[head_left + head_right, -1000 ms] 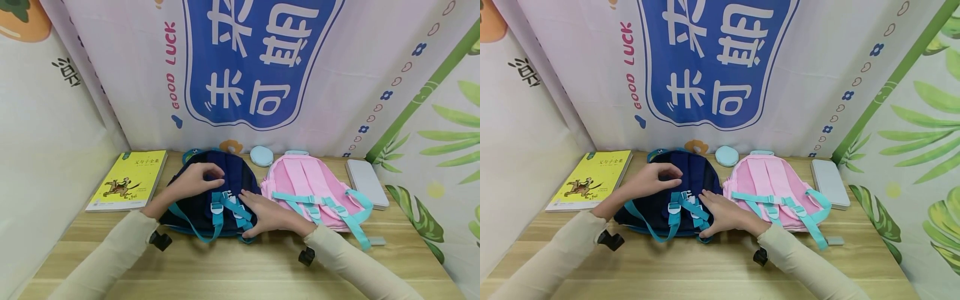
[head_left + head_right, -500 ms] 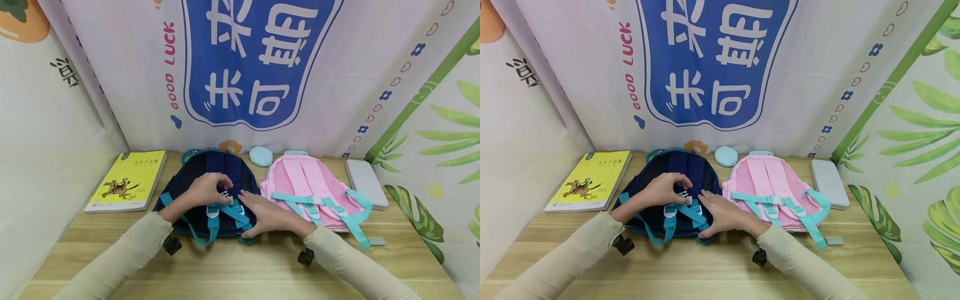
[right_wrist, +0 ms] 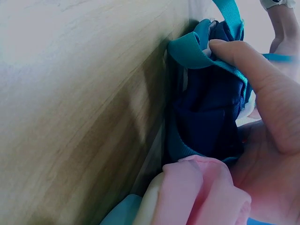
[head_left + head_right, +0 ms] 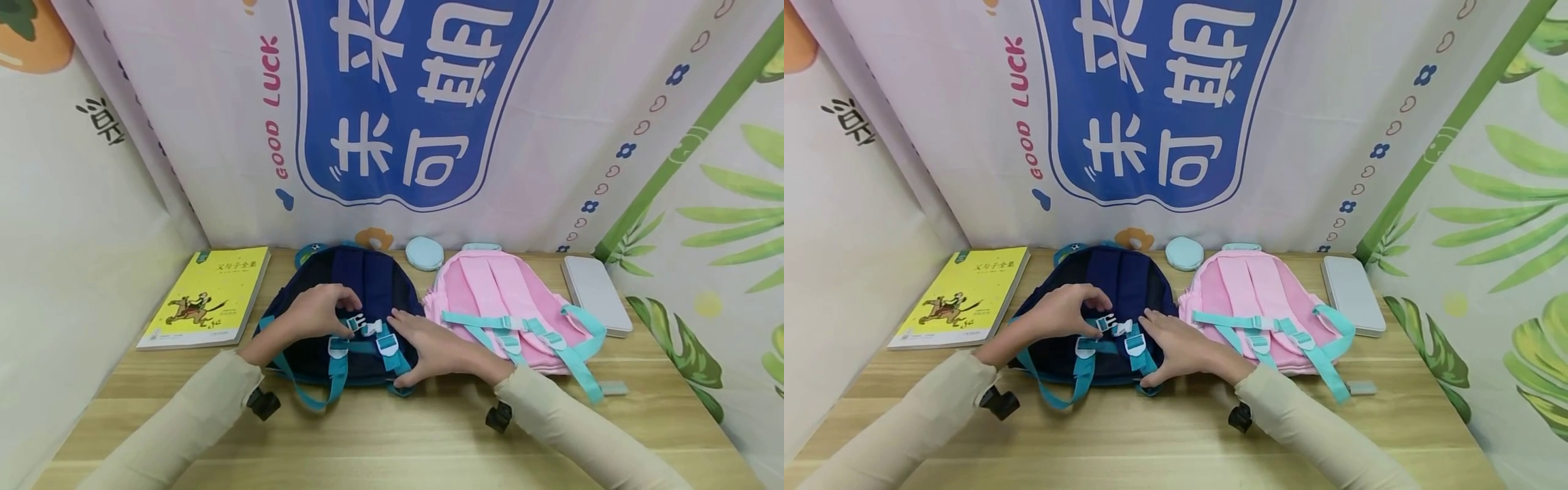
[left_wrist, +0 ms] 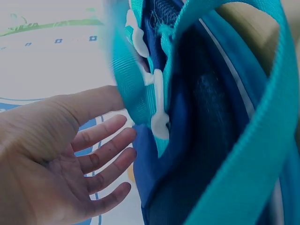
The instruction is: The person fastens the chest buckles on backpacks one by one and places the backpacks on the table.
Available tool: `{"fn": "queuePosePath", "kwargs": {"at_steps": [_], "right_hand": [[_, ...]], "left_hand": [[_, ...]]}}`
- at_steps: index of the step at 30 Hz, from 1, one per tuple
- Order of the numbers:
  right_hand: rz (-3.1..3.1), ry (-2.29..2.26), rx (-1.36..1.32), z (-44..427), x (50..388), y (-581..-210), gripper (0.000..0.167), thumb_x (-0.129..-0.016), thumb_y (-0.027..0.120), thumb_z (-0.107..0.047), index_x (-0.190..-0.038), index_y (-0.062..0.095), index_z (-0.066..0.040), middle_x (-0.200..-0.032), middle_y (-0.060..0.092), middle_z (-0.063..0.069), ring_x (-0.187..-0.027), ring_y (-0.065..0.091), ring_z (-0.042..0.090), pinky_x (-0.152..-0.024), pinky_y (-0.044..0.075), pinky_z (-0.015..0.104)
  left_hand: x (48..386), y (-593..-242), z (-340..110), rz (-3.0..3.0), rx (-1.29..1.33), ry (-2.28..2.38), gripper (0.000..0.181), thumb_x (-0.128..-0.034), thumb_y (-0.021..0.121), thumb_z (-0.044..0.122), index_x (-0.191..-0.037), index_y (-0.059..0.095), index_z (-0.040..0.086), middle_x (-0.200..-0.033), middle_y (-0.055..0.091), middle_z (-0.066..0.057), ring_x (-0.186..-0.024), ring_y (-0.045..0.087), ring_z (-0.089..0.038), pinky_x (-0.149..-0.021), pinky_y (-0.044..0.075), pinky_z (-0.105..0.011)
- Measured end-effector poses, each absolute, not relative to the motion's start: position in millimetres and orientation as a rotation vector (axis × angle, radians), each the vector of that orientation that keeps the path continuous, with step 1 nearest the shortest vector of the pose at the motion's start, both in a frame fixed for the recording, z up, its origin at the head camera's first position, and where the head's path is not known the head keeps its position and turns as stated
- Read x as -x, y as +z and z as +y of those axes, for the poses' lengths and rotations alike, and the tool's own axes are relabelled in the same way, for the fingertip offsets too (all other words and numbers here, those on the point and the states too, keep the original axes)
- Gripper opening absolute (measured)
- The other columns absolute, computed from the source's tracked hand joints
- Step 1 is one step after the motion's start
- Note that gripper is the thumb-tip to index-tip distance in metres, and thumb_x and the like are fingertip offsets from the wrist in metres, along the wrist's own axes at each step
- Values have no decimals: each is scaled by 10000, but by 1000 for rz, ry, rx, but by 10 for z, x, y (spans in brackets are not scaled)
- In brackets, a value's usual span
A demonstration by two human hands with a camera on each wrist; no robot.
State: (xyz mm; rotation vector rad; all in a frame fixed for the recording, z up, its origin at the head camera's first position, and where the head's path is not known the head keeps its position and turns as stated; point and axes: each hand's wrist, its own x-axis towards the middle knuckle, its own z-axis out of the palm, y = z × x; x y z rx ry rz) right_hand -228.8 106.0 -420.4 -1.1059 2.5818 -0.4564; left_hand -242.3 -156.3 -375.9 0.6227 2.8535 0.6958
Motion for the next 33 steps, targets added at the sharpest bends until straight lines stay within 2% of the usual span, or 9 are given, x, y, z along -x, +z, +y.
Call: {"fn": "queuePosePath", "kwargs": {"at_steps": [6, 13, 17, 24, 33], "right_hand": [[2581, -453, 1109, 1063, 2289, -4199, 1127, -795, 795, -577, -1616, 232, -49, -1698, 183, 159, -1571, 211, 325, -1246, 265, 496], [2578, -460, 1119, 1063, 2307, -4201, 1127, -796, 795, -577, -1617, 228, -51, -1698, 181, 159, -1572, 207, 326, -1248, 260, 496], [2579, -471, 1122, 1066, 2293, -4207, 1130, -794, 801, -573, -1615, 231, -46, -1697, 183, 165, -1571, 207, 329, -1246, 261, 504], [2582, -535, 1123, 1083, 2264, -4229, 1134, -790, 816, -559, -1621, 224, -65, -1710, 151, 139, -1576, 185, 333, -1241, 253, 540], [2546, -613, 1162, 1029, 2262, -4238, 1122, -820, 775, -604, -1636, 186, -108, -1723, 119, 74, -1601, 69, 272, -1272, 144, 542]], "left_hand": [[2418, -3809, -1631, 2861, -597, 692, 345, -752, 913, 205, -1046, 752, 126, -1011, 723, -24, -966, 656, -193, -883, 547, -441], [2428, -3930, -1635, 2961, -619, 660, 261, -754, 912, 270, -914, 751, 142, -908, 722, 1, -846, 648, -142, -771, 550, -364], [2414, -3978, -1668, 2997, -681, 671, 237, -748, 914, 265, -875, 747, 154, -885, 712, 10, -829, 642, -149, -742, 537, -342], [2442, -3987, -1753, 2958, -850, 759, 197, -767, 899, 216, -915, 779, 164, -907, 708, 26, -873, 631, -182, -789, 528, -361], [2470, -3925, -1862, 2928, -884, 748, 193, -779, 892, 215, -944, 803, 171, -988, 742, 25, -952, 651, -189, -862, 552, -435]]}}
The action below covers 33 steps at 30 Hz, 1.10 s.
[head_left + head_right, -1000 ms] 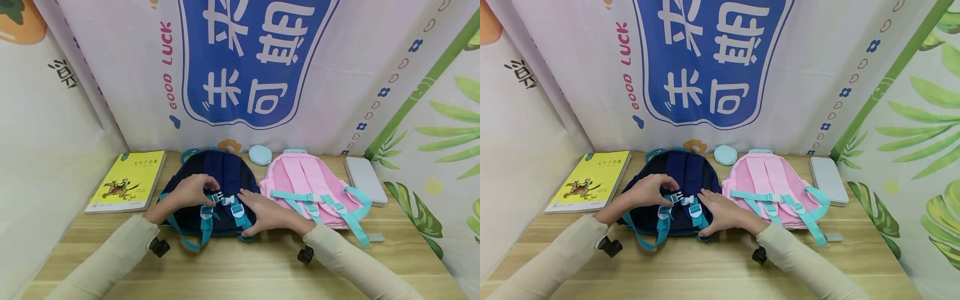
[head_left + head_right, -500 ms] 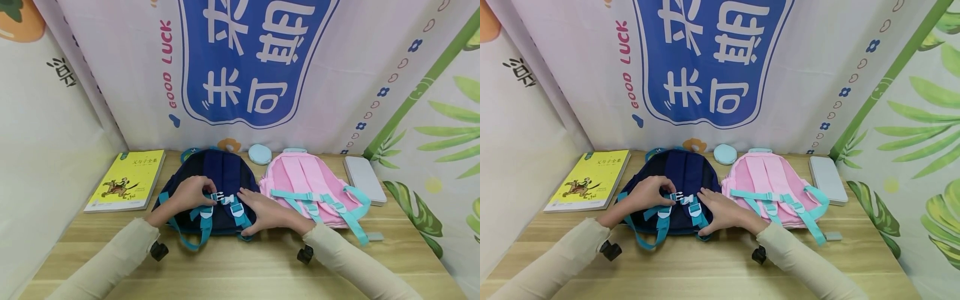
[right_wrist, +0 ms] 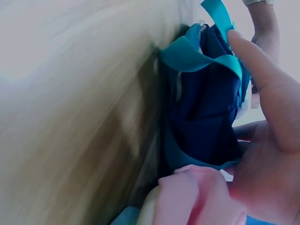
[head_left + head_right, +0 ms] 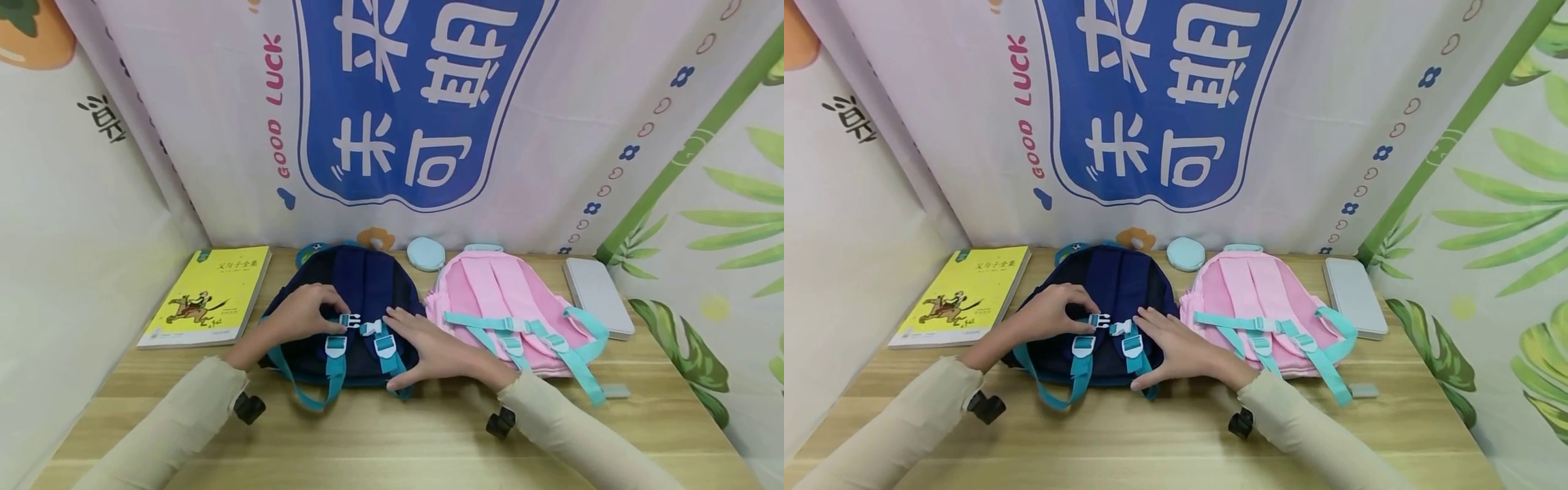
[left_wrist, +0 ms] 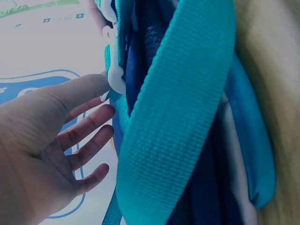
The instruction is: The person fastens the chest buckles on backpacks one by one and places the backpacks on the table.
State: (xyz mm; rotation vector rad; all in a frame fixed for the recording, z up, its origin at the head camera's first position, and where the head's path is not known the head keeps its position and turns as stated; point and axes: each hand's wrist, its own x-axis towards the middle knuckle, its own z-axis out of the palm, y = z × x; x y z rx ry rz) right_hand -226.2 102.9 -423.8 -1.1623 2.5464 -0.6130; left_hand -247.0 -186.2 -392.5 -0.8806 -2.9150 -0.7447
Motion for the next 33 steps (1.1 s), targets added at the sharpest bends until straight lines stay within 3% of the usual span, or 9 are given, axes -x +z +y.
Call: {"fn": "queuePosePath", "kwargs": {"at_steps": [12, 23, 33], "right_hand": [[2496, -717, 1122, 820, 2276, -4102, 997, -873, 727, -592, -1629, 246, -155, -1694, 251, 47, -1588, 147, 169, -1291, 99, 484], [2532, -608, 1222, 524, 2339, -4075, 712, -968, 657, -487, -1550, 431, -146, -1598, 448, 18, -1555, 280, 197, -1281, 169, 480], [2855, -289, 1480, 371, 2355, -4131, 314, -1009, 646, -285, -1257, 720, -107, -1288, 707, 38, -1335, 572, 222, -1191, 358, 516]], "left_hand": [[2464, -3882, -2014, -2930, 871, -809, 184, -813, 862, 192, -976, 799, 134, -1015, 742, -16, -998, 664, -238, -892, 559, -478], [2458, -3853, -2163, -2887, 891, -843, 167, -835, 839, 147, -992, 794, 112, -1003, 734, -26, -1000, 649, -264, -889, 540, -514], [2443, -3931, -2202, -2844, 947, -760, 180, -833, 849, 189, -996, 782, 153, -1040, 733, 8, -1046, 599, -241, -909, 532, -465]]}}
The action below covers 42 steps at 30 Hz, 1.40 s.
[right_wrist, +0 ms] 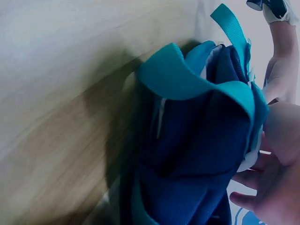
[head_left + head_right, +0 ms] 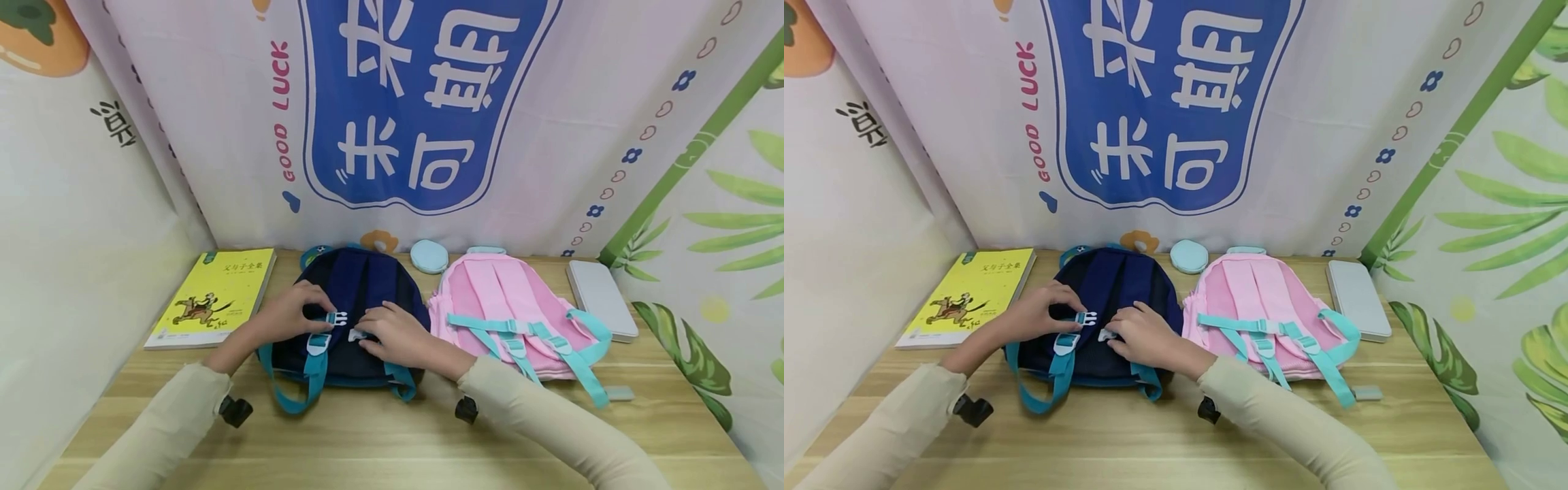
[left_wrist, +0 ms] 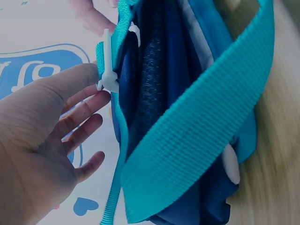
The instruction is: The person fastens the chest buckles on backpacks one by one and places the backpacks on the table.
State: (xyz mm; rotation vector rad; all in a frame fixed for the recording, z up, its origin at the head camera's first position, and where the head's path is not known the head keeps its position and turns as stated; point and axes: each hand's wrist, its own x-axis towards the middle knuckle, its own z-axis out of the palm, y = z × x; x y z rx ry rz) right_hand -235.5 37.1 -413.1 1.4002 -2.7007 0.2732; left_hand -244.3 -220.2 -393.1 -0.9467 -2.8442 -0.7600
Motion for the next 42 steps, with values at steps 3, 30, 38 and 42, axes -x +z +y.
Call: {"fn": "queuePosePath", "kwargs": {"at_steps": [3, 30, 38, 42], "right_hand": [[-2647, 235, -1379, 358, 2338, -4147, 279, -987, 679, -272, -1208, 747, -114, -1215, 726, 22, -1248, 617, 201, -1169, 394, 497], [-2394, 446, -1235, 416, 2322, -4271, 169, -933, 752, -208, -1085, 785, -140, -1061, 728, -26, -1021, 648, 142, -945, 513, 322], [-2320, 571, -1244, 535, 2361, -4234, 184, -897, 790, -196, -1063, 787, -117, -1042, 738, -3, -1003, 661, 155, -967, 522, 347], [-2280, 640, -1252, 597, 2389, -4224, 191, -885, 803, -188, -1059, 790, -112, -1038, 741, -1, -1003, 663, 155, -954, 525, 346]], "left_hand": [[2440, -3953, -2198, -2818, 974, -752, 172, -833, 848, 183, -986, 777, 149, -1048, 728, -2, -1047, 590, -245, -914, 522, -473], [2446, -3963, -2119, -2716, 978, -670, 183, -792, 878, 229, -922, 755, 191, -1047, 661, -10, -1101, 556, -298, -1034, 323, -670], [2448, -3925, -2049, -2705, 961, -666, 168, -805, 857, 254, -919, 748, 195, -1043, 667, 3, -1084, 553, -264, -1029, 339, -624], [2449, -3929, -2020, -2673, 967, -665, 161, -802, 851, 249, -906, 740, 193, -1024, 676, 13, -1054, 555, -243, -1015, 345, -612]]}}
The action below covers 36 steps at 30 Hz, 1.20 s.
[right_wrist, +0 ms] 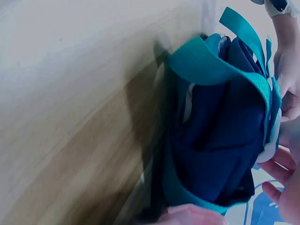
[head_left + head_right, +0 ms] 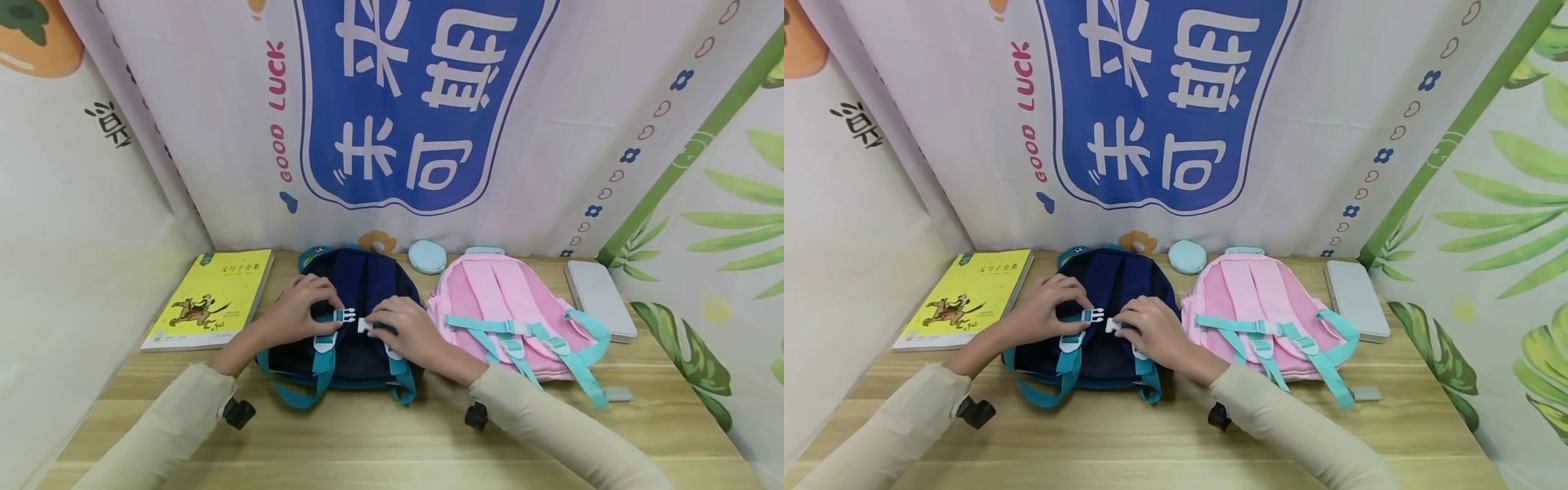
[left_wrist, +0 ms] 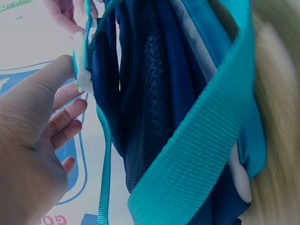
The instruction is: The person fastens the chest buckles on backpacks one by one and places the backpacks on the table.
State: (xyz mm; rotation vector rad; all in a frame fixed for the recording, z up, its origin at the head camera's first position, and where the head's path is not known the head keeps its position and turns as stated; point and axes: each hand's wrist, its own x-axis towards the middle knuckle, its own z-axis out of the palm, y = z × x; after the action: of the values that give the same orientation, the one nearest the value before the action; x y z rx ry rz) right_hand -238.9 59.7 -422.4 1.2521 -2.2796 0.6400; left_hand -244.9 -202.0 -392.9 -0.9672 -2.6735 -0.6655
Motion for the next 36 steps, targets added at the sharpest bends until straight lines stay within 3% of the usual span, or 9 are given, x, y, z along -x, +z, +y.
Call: {"fn": "queuePosePath", "kwargs": {"at_steps": [10, 22, 36], "right_hand": [[-2266, 706, -1246, 683, 2422, -4196, 190, -895, 791, -178, -1067, 784, -98, -1048, 734, 16, -999, 654, 168, -900, 529, 340], [-2253, 738, -1242, 654, 2413, -4209, 194, -899, 788, -191, -1071, 775, -101, -1041, 717, 7, -968, 628, 148, -839, 525, 292], [-2275, 763, -1235, 632, 2421, -4210, 207, -895, 794, -196, -1075, 772, -98, -1034, 714, 6, -962, 617, 147, -824, 525, 287]], "left_hand": [[2459, -3910, -1950, -2628, 972, -675, 177, -767, 860, 217, -869, 722, 171, -959, 679, 25, -972, 523, -195, -967, 350, -526], [2462, -3925, -1905, -2662, 955, -668, 161, -783, 834, 228, -867, 704, 182, -919, 655, 39, -939, 505, -176, -1016, 336, -589], [2473, -3992, -1885, -2641, 967, -652, 159, -795, 828, 226, -888, 705, 189, -913, 651, 45, -918, 498, -154, -990, 349, -570]]}}
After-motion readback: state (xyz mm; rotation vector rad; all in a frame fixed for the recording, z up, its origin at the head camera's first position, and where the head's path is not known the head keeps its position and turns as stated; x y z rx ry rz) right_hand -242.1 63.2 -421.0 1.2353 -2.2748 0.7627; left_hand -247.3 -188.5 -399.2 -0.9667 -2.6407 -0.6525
